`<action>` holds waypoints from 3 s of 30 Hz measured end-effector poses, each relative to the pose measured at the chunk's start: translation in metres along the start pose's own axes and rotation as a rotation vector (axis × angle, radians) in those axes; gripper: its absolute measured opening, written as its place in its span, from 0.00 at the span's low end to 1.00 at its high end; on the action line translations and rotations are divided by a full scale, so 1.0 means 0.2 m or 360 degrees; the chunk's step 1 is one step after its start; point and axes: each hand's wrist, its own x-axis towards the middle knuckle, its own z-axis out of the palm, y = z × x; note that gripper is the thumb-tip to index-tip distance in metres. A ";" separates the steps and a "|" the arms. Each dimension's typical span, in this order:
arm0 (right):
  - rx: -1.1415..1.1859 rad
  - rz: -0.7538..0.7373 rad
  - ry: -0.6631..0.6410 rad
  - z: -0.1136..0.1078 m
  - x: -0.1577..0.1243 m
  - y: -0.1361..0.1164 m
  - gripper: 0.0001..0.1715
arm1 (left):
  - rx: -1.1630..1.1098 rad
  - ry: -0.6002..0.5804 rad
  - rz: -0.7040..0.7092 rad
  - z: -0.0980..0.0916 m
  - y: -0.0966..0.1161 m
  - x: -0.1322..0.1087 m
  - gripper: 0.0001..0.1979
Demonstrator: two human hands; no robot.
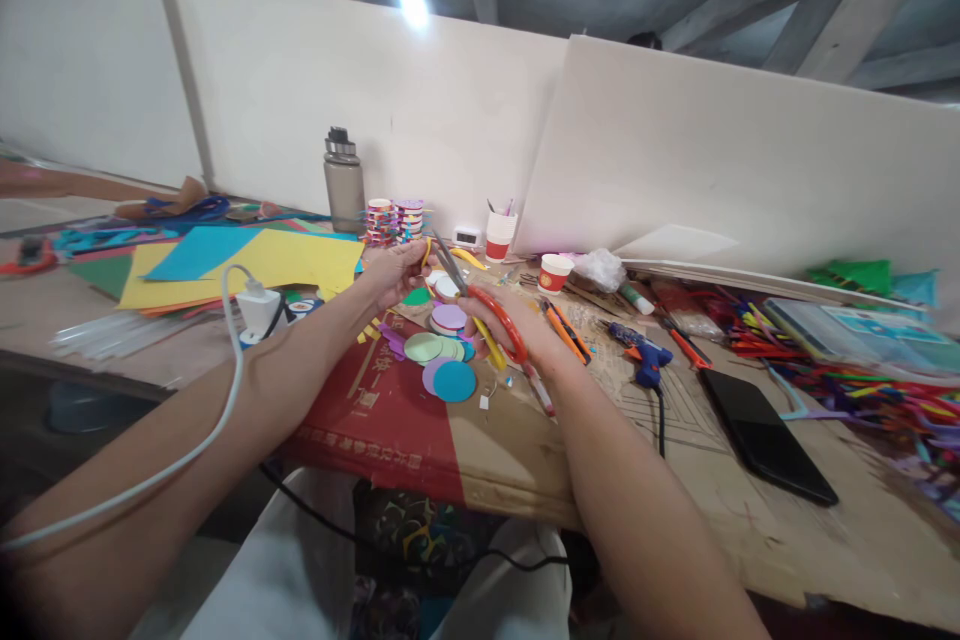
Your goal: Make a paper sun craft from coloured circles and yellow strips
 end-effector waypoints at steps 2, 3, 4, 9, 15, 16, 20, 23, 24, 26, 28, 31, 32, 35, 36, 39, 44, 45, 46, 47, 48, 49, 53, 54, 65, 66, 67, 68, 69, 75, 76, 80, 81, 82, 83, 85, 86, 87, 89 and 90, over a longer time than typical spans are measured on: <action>0.0034 0.0045 -0.0037 0.00 -0.01 -0.01 0.19 | 0.0000 -0.0002 0.0000 0.00 0.00 0.00 0.07; 0.0049 0.0068 -0.0058 0.01 -0.01 -0.02 0.18 | 0.0000 -0.0002 0.0001 0.00 0.00 0.00 0.08; 0.0054 0.0078 -0.0049 0.01 -0.01 -0.02 0.18 | 0.0000 0.0000 0.0003 0.00 0.00 0.00 0.08; 0.0029 0.0015 -0.0068 0.00 0.00 -0.01 0.18 | 0.0005 0.0036 -0.0008 0.01 0.00 -0.01 0.09; 0.0015 0.0012 -0.0074 0.00 0.00 -0.01 0.17 | -0.0011 0.0019 0.0003 0.01 0.00 0.00 0.08; 0.0010 0.0023 -0.0064 0.00 -0.01 -0.01 0.17 | -0.0006 0.0023 0.0004 0.00 0.00 0.00 0.08; -0.0020 0.0031 -0.0058 0.00 -0.01 -0.02 0.17 | 0.0010 0.0035 0.0002 0.00 0.00 0.00 0.10; -0.0010 0.0025 -0.0048 0.00 -0.01 -0.02 0.16 | 0.0009 0.0028 0.0002 0.00 -0.01 0.00 0.10; 0.0005 0.0041 -0.0040 0.00 -0.01 -0.03 0.16 | 0.0008 0.0031 0.0000 0.00 -0.01 0.00 0.10; 0.0025 0.0068 -0.0037 0.01 -0.01 -0.03 0.16 | 0.0008 0.0034 0.0000 0.01 0.00 0.00 0.10; 0.0023 0.0062 -0.0047 0.01 -0.01 -0.03 0.16 | 0.0011 0.0037 0.0003 0.01 0.00 0.00 0.10; 0.0011 0.0030 -0.0060 0.00 -0.01 -0.02 0.16 | 0.0027 0.0040 0.0002 0.02 0.00 -0.01 0.10; 0.0005 0.0018 -0.0068 0.00 -0.01 -0.02 0.16 | 0.0033 0.0045 0.0001 0.03 0.01 -0.01 0.10; 0.0000 -0.0019 -0.0090 -0.01 0.00 0.00 0.17 | 0.0054 0.0057 0.0009 0.04 0.01 -0.02 0.10; 0.0002 -0.0029 -0.0097 -0.01 0.00 0.01 0.18 | 0.0066 0.0057 0.0014 0.04 0.01 -0.02 0.10; 0.0047 -0.0003 -0.0098 -0.01 0.01 0.03 0.18 | 0.0110 0.0038 0.0028 0.04 0.00 -0.02 0.11; 0.0283 0.0204 -0.0062 0.00 0.01 0.03 0.15 | 0.0152 -0.0030 0.0073 0.04 -0.01 -0.02 0.14; 0.0302 0.0225 -0.0066 0.00 0.01 0.03 0.15 | 0.0166 -0.0040 0.0082 0.04 -0.01 -0.02 0.15; 0.0304 0.0231 -0.0071 0.00 0.01 0.03 0.15 | 0.0179 -0.0047 0.0094 0.04 -0.01 -0.02 0.15; 0.0292 0.0224 -0.0079 0.00 0.01 0.03 0.16 | 0.0189 -0.0054 0.0106 0.04 -0.01 -0.02 0.16; 0.0273 0.0209 -0.0082 0.00 0.01 0.02 0.16 | 0.0194 -0.0056 0.0119 0.04 -0.02 -0.02 0.16; 0.0257 0.0194 -0.0084 0.00 0.01 0.02 0.16 | 0.0194 -0.0055 0.0132 0.04 -0.02 -0.02 0.16; 0.0258 0.0173 -0.0037 0.02 0.00 0.00 0.17 | 0.0197 -0.0054 0.0178 0.03 -0.03 -0.01 0.16; 0.0263 0.0181 -0.0014 0.02 -0.01 -0.01 0.17 | 0.0204 -0.0055 0.0188 0.03 -0.03 -0.01 0.16; 0.0146 0.0278 0.0049 0.03 -0.02 -0.04 0.21 | 0.0261 -0.0035 0.0203 0.03 -0.02 -0.01 0.16; 0.0144 0.0270 0.0055 0.03 -0.02 -0.04 0.21 | 0.0262 -0.0035 0.0211 0.03 -0.02 -0.01 0.15; 0.0153 0.0267 0.0058 0.03 -0.02 -0.03 0.21 | 0.0263 -0.0035 0.0216 0.03 -0.02 -0.01 0.15; 0.0175 0.0272 0.0060 0.03 -0.02 -0.03 0.20 | 0.0263 -0.0038 0.0218 0.03 -0.02 -0.01 0.15; 0.0205 0.0281 0.0070 0.03 -0.02 -0.03 0.19 | 0.0264 -0.0041 0.0217 0.03 -0.02 -0.01 0.16; 0.0305 0.0349 0.0069 0.04 -0.02 -0.05 0.16 | 0.0242 -0.0037 0.0217 0.04 -0.02 -0.02 0.15; 0.0323 0.0357 0.0070 0.04 -0.02 -0.05 0.16 | 0.0239 -0.0036 0.0222 0.04 -0.02 -0.01 0.15; 0.0370 0.0363 0.0075 0.04 -0.02 -0.04 0.16 | 0.0237 -0.0030 0.0225 0.03 -0.03 -0.01 0.14; 0.0359 0.0357 0.0076 0.04 -0.02 -0.04 0.16 | 0.0234 -0.0027 0.0224 0.04 -0.03 -0.01 0.14; 0.0340 0.0346 0.0075 0.04 -0.02 -0.04 0.16 | 0.0231 -0.0023 0.0221 0.04 -0.03 -0.01 0.14; 0.0312 0.0333 0.0071 0.04 -0.02 -0.04 0.15 | 0.0230 -0.0015 0.0215 0.04 -0.03 -0.01 0.14; 0.0245 0.0300 0.0091 0.04 -0.02 -0.05 0.16 | 0.0232 0.0004 0.0198 0.04 -0.02 -0.01 0.14; 0.0217 0.0281 0.0118 0.03 -0.01 -0.05 0.17 | 0.0233 0.0014 0.0191 0.04 -0.02 -0.01 0.14; 0.0185 0.0260 0.0163 0.03 -0.01 -0.04 0.18 | 0.0232 0.0025 0.0184 0.04 -0.02 -0.01 0.14; 0.0067 0.0242 0.0289 0.00 0.01 -0.02 0.18 | 0.0223 0.0063 0.0165 0.04 -0.02 -0.01 0.13; -0.0037 0.0253 0.0360 -0.01 0.03 -0.01 0.18 | 0.0218 0.0092 0.0151 0.04 -0.02 -0.01 0.13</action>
